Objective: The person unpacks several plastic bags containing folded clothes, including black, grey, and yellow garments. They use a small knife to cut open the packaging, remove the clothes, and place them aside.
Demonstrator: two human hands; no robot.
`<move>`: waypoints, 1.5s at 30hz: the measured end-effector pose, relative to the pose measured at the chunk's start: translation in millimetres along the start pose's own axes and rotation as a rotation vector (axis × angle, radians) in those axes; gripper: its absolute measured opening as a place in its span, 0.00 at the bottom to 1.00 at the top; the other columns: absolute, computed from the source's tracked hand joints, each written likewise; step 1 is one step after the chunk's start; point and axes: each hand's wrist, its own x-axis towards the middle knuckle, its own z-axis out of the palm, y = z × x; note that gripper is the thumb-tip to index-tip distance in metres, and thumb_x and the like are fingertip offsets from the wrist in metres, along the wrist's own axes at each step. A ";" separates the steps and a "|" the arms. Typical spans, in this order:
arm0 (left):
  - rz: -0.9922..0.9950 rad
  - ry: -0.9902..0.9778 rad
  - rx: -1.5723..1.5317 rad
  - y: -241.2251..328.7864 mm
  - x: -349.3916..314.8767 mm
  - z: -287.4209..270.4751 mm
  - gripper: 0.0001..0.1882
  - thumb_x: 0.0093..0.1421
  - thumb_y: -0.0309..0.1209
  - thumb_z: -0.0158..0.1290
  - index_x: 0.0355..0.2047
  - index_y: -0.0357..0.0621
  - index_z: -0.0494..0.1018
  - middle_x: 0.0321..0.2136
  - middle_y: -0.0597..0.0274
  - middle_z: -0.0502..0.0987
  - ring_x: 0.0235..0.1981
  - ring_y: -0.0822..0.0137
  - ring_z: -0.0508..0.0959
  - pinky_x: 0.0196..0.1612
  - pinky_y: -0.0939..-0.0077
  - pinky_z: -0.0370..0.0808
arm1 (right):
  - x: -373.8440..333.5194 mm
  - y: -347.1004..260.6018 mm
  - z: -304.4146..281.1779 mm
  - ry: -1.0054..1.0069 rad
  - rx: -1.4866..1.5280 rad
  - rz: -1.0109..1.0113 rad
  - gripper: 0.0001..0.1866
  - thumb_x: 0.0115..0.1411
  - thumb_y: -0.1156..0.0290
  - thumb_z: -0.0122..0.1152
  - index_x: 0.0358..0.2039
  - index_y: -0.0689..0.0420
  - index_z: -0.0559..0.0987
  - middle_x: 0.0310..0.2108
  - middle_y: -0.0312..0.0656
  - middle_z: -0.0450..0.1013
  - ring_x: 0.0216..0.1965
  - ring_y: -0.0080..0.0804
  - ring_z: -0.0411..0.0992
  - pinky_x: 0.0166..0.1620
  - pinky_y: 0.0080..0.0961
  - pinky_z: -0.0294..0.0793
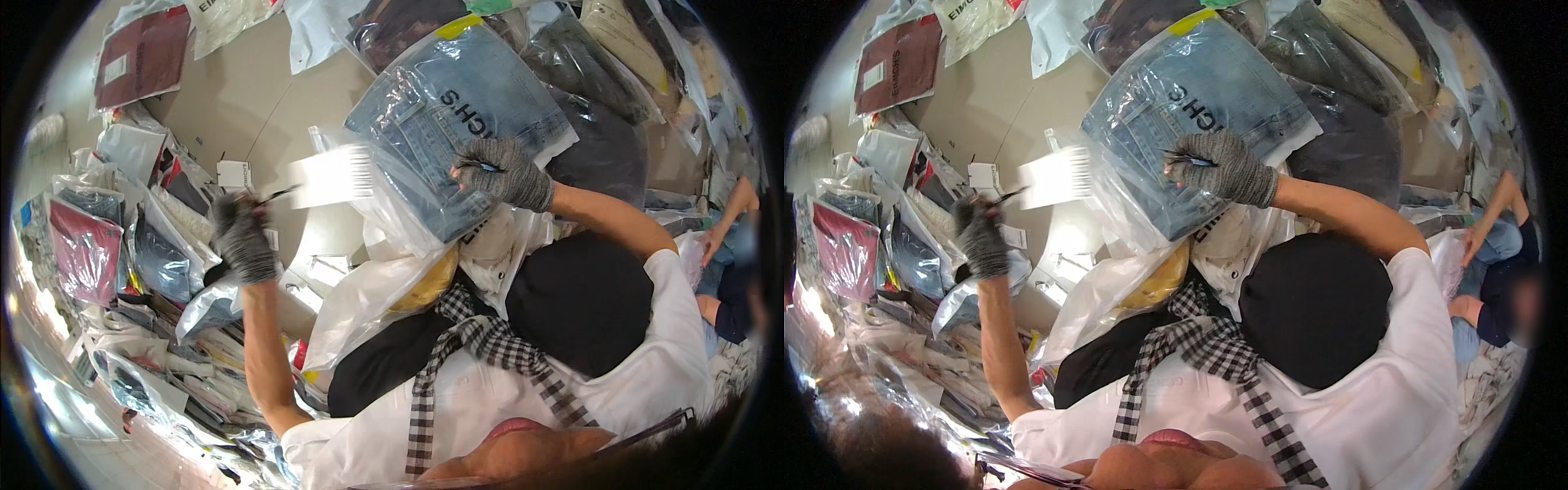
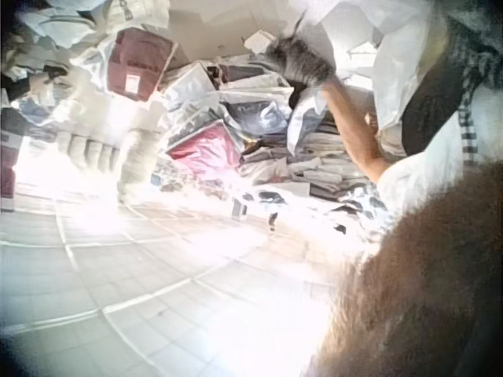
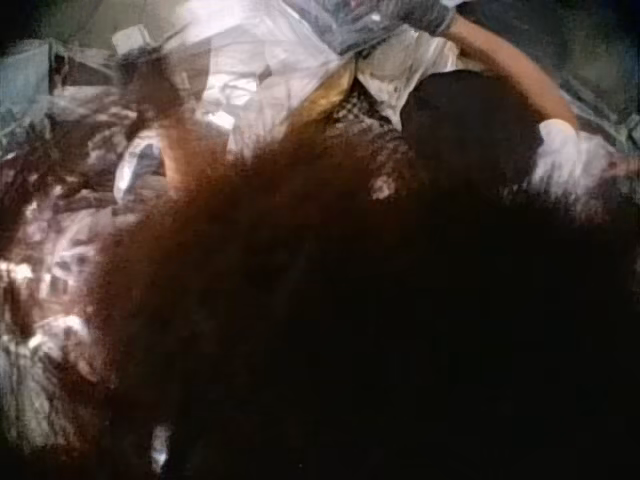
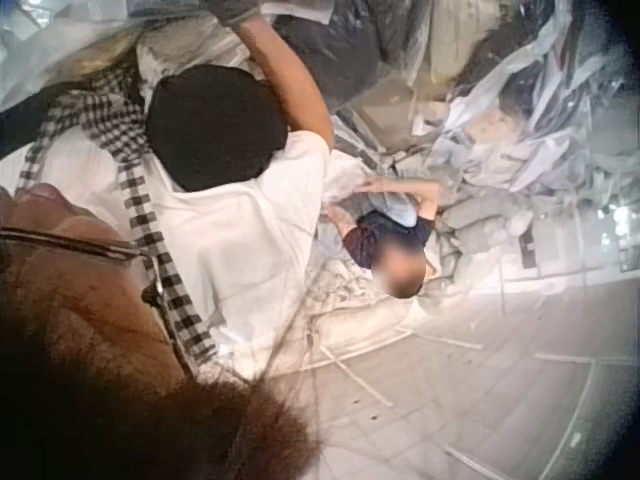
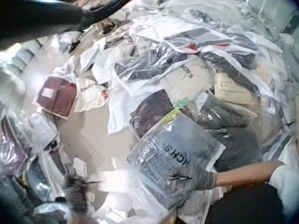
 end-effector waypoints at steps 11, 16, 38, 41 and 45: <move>1.383 -0.531 1.088 -47.5 -93.7 69.3 0.15 0.48 0.36 0.58 0.38 0.69 0.72 0.53 0.69 0.64 0.57 0.61 0.59 0.59 0.57 0.49 | -2.3 10.1 27.2 -0.144 -0.142 -0.134 0.06 0.51 0.72 0.61 0.29 0.60 0.75 0.27 0.37 0.74 0.31 0.24 0.73 0.36 0.22 0.73; 1.122 -0.728 0.815 -33.3 -69.8 100.3 0.11 0.39 0.26 0.55 0.27 0.52 0.72 0.30 0.65 0.71 0.38 0.61 0.71 0.49 0.56 0.62 | -6.5 -5.6 32.1 -0.152 -0.395 -0.374 0.13 0.49 0.63 0.64 0.29 0.58 0.75 0.27 0.38 0.73 0.29 0.32 0.73 0.31 0.26 0.72; 0.687 -0.121 0.826 -51.4 28.8 62.6 0.14 0.48 0.25 0.58 0.35 0.41 0.71 0.31 0.62 0.75 0.37 0.63 0.72 0.40 0.72 0.68 | 10.3 44.6 -31.1 0.043 -0.467 -0.175 0.23 0.49 0.56 0.60 0.44 0.54 0.73 0.36 0.41 0.72 0.37 0.42 0.71 0.40 0.33 0.71; 0.286 -0.048 0.540 -94.0 22.9 32.2 0.09 0.51 0.25 0.57 0.32 0.41 0.70 0.28 0.65 0.73 0.31 0.69 0.72 0.36 0.78 0.68 | 14.9 64.0 -42.1 0.130 -0.876 -0.019 0.23 0.53 0.55 0.55 0.46 0.54 0.71 0.36 0.43 0.72 0.39 0.43 0.71 0.42 0.36 0.70; -0.249 -0.070 0.265 -126.1 -11.8 29.9 0.05 0.56 0.30 0.53 0.29 0.44 0.70 0.22 0.66 0.73 0.22 0.74 0.72 0.24 0.81 0.69 | 33.0 77.8 -49.4 0.053 -1.083 0.132 0.20 0.56 0.58 0.51 0.45 0.56 0.72 0.35 0.48 0.71 0.40 0.45 0.71 0.43 0.37 0.70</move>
